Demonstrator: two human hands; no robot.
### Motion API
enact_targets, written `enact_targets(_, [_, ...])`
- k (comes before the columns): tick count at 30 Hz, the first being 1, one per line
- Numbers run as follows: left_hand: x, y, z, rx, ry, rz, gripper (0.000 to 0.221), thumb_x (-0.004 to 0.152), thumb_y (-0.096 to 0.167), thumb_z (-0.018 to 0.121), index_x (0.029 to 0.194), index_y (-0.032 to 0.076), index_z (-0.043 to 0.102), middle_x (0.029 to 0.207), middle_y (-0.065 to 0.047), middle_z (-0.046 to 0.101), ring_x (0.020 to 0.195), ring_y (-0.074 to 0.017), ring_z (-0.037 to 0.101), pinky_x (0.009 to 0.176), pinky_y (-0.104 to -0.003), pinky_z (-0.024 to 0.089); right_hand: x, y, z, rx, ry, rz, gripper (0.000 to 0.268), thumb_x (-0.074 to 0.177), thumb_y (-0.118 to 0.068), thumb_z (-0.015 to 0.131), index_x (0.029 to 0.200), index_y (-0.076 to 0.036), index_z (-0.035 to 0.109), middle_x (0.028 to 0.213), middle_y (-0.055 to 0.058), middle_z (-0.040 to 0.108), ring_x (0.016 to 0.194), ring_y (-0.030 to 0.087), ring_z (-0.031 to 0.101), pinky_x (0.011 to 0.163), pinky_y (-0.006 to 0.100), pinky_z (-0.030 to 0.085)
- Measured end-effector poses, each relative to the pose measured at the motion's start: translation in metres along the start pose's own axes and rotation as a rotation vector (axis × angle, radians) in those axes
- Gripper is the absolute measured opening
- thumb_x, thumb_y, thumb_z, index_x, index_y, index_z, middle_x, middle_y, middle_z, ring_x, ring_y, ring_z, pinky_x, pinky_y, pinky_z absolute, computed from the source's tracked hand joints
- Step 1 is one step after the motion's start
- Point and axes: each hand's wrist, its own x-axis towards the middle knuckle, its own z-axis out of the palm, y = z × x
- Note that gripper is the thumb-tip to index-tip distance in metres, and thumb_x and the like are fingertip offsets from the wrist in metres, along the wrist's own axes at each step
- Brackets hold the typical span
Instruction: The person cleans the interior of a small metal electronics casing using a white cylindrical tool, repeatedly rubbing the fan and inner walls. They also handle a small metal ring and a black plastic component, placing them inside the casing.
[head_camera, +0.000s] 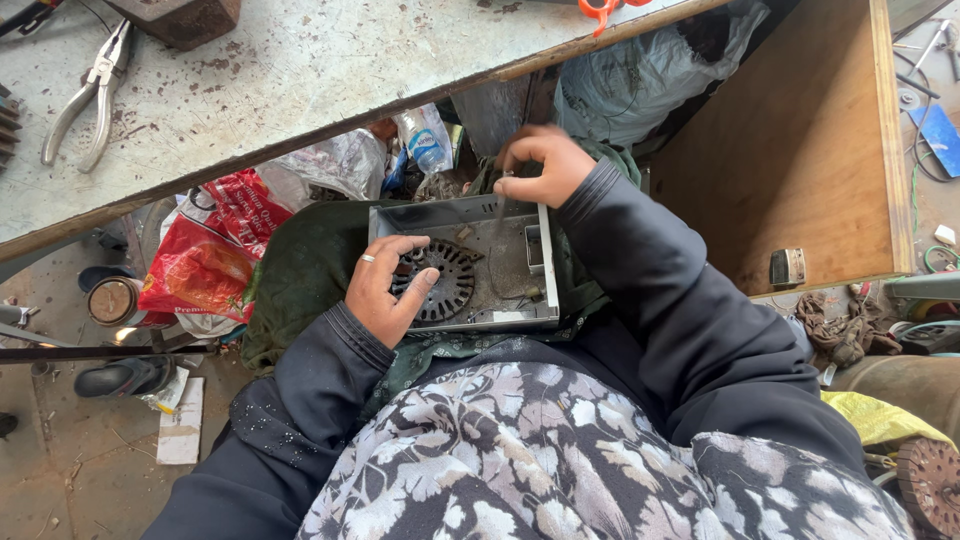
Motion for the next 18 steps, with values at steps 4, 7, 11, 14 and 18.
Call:
enact_targets(4, [0.000,-0.001,0.000,-0.025,-0.015,-0.048,0.038,0.096,0.023,0.072,0.127,0.002,0.063,0.125,-0.017,0.063,0.115,-0.0305,0.062,0.098,-0.039,0.050,0.002,-0.009,-0.004,-0.231,0.043,0.032,0.026,0.076,-0.035,0.084,0.084,-0.012,0.075,0.109,0.002,0.071,0.114,0.028,0.058,0.100,0.048,0.042])
enact_targets(7, [0.001,0.000,0.000,0.006,0.000,0.010,0.037,0.097,0.022,0.072,0.127,0.002,0.062,0.126,-0.017,0.063,0.118,-0.0330,0.060,0.103,-0.041,0.047,0.002,-0.017,-0.008,-0.118,-0.009,0.080,0.027,0.077,-0.037,0.082,0.085,-0.013,0.074,0.107,0.000,0.070,0.112,0.026,0.062,0.098,0.044,0.047])
enact_targets(11, [0.000,0.001,0.000,-0.032,-0.018,-0.052,0.038,0.096,0.022,0.072,0.126,0.002,0.062,0.126,-0.017,0.062,0.116,-0.0322,0.061,0.099,-0.040,0.049,0.000,-0.023,-0.007,-0.123,-0.030,0.088,0.030,0.077,-0.038,0.083,0.085,-0.010,0.074,0.103,0.003,0.071,0.108,0.028,0.064,0.097,0.043,0.047])
enact_targets(14, [0.000,0.000,0.000,-0.011,-0.008,-0.029,0.037,0.096,0.021,0.072,0.126,0.002,0.063,0.125,-0.017,0.063,0.117,-0.0328,0.060,0.101,-0.041,0.048,0.001,-0.018,-0.004,-0.311,0.048,0.054,0.029,0.073,-0.036,0.085,0.082,-0.009,0.077,0.102,0.005,0.072,0.107,0.032,0.062,0.092,0.046,0.045])
enact_targets(18, [0.001,0.000,0.000,-0.004,0.001,-0.006,0.037,0.096,0.021,0.073,0.126,0.002,0.062,0.125,-0.017,0.063,0.118,-0.0326,0.061,0.103,-0.041,0.048,0.003,-0.002,-0.004,0.028,-0.111,0.111,0.037,0.081,-0.048,0.078,0.094,-0.013,0.074,0.103,0.003,0.071,0.108,0.025,0.068,0.100,0.039,0.051])
